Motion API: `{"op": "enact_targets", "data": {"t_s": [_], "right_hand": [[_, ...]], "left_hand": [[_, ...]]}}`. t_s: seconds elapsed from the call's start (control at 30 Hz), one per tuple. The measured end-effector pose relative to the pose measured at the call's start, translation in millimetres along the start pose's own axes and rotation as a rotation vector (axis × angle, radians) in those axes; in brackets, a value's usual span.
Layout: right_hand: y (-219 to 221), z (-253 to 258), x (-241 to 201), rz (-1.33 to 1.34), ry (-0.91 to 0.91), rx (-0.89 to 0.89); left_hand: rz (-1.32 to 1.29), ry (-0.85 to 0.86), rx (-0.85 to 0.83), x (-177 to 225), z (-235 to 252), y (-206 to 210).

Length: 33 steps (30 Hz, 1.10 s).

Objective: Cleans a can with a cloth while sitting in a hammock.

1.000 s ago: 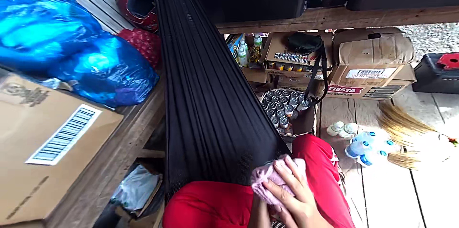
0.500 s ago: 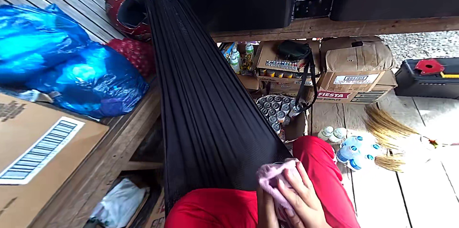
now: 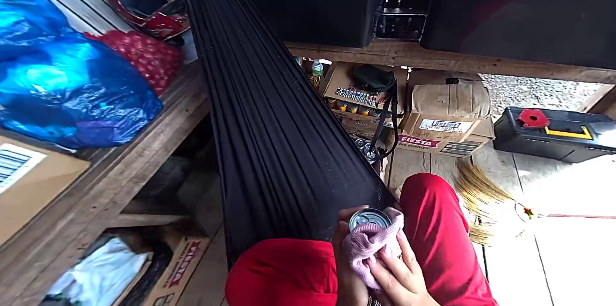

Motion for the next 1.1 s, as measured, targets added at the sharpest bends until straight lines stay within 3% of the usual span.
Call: {"op": "enact_targets", "data": {"t_s": [0.1,0.17,0.3,0.37,0.47,0.6,0.7,0.8,0.87,0.97,1.1], "right_hand": [[-3,25,-1,-0.038,-0.024,-0.037],[-2,48,0,0.088,0.019,-0.027],[31,54,1,0.568,0.226,0.074],[63,28,-16,0.567,0.290,0.109],[106,0,-58,0.438,0.259,0.104],[131,14,-65,0.349,0.129,0.156],[121,42,-55,0.391,0.102,0.182],[113,55,-47,0.653,0.192,0.144],[116,47,-50,0.640,0.185,0.151],[114,18,-59,0.467,0.234,0.123],[91,-5,-25,0.522,0.339,0.099]], "left_hand": [[0.118,-0.223,0.076,9,-22,-13],[0.177,-0.326,0.061,20,-29,-20],[-0.030,-0.167,-0.085,36,-33,-46],[-0.017,-0.041,-0.082,49,-22,-71],[0.081,-0.008,0.087,66,-12,-116],[0.273,-0.058,0.075,75,-22,-144],[0.278,-0.147,-0.003,73,-41,-148],[0.119,-0.222,0.068,73,-56,-142],[0.061,-0.222,0.142,73,-47,-135],[0.025,-0.194,0.241,63,-17,-127],[0.214,-0.047,0.290,44,-15,-102]]}}
Point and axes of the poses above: each hand's wrist, its own z-axis towards the middle knuckle, its own y-axis out of the palm, x = y × z, the point moved 6 cm from there along z, towards the middle knuckle, and after that the axes turned 10 degrees about z, right-handed, at the moved point
